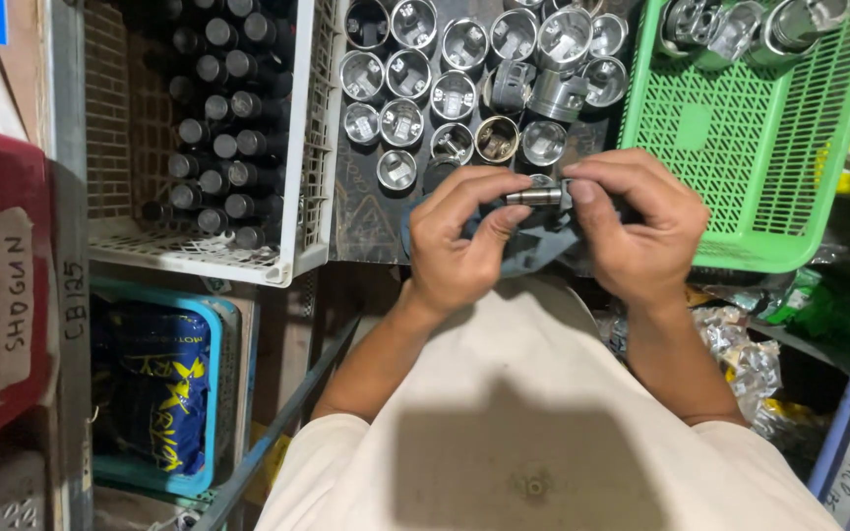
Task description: Cleaning and inspecting motorcycle engine pistons at a workbench.
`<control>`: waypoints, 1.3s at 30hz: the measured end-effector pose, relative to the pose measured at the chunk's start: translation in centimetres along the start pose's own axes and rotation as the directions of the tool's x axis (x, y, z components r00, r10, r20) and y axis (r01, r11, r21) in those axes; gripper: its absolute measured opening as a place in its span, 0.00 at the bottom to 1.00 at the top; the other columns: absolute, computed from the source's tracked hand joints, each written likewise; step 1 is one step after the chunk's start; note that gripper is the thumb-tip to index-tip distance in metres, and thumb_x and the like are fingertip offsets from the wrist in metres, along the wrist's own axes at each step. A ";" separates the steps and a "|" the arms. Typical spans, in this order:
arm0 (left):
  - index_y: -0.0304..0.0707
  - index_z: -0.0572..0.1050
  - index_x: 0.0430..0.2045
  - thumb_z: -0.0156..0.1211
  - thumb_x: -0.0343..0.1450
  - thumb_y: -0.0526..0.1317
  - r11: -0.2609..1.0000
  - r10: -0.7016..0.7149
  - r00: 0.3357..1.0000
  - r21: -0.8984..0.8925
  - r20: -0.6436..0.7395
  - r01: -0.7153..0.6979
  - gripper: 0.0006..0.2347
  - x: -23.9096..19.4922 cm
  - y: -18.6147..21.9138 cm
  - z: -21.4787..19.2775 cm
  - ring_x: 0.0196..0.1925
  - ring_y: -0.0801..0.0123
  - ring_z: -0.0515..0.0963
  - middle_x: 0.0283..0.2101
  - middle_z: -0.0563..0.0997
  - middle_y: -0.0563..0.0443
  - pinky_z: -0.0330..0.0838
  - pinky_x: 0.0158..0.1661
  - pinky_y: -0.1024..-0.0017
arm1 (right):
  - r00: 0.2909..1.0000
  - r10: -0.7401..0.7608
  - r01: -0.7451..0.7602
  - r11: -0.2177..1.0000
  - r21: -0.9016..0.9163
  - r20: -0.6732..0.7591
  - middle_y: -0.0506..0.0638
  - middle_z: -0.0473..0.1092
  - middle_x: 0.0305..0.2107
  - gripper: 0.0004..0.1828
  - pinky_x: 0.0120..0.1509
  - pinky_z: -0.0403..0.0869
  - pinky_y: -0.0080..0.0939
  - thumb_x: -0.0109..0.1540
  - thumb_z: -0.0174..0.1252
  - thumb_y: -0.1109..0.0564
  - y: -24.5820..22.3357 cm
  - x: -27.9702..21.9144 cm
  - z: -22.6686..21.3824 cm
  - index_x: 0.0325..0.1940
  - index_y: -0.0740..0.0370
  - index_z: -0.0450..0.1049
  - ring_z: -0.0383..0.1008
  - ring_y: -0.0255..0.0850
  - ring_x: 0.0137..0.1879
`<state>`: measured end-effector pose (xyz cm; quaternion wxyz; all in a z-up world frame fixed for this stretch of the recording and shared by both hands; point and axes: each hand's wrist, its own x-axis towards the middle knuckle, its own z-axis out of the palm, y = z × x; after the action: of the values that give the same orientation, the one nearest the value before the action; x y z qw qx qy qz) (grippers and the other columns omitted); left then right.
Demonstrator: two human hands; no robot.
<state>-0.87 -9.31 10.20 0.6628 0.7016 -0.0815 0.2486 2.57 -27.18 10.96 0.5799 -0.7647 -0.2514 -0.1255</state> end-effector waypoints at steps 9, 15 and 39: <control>0.32 0.80 0.40 0.69 0.70 0.34 0.997 -0.073 0.996 -0.025 -0.050 0.072 0.08 -0.5 1.1 -0.6 0.43 0.53 0.86 0.40 0.84 0.43 0.79 0.43 0.63 | 0.999 -0.017 0.020 0.996 0.087 -0.040 0.68 0.77 0.38 0.08 0.52 0.76 0.53 0.66 0.66 0.65 -0.7 0.3 2.7 0.44 0.77 0.80 0.80 0.58 0.47; 0.27 0.80 0.39 0.67 0.71 0.30 0.931 -0.216 0.975 -0.311 -0.044 0.192 0.06 -1.4 0.2 -3.4 0.41 0.70 0.82 0.37 0.82 0.43 0.78 0.44 0.70 | 0.986 0.151 -0.166 0.929 0.332 0.071 0.66 0.74 0.39 0.07 0.56 0.75 0.50 0.63 0.65 0.67 -0.5 -0.1 4.2 0.43 0.75 0.79 0.77 0.51 0.48; 0.32 0.81 0.34 0.68 0.69 0.31 0.996 0.030 0.995 -0.089 0.099 -0.022 0.03 -0.1 0.4 -7.1 0.32 0.57 0.84 0.32 0.82 0.46 0.79 0.36 0.64 | 0.998 -0.015 0.016 1.000 0.008 -0.061 0.65 0.74 0.31 0.07 0.44 0.75 0.46 0.57 0.70 0.78 -5.3 -1.7 6.3 0.34 0.74 0.82 0.77 0.52 0.35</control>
<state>-2.85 -2.46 10.53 0.6849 0.6821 -0.1346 0.2180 -2.29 -20.53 12.66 0.5896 -0.7561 -0.2398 -0.1523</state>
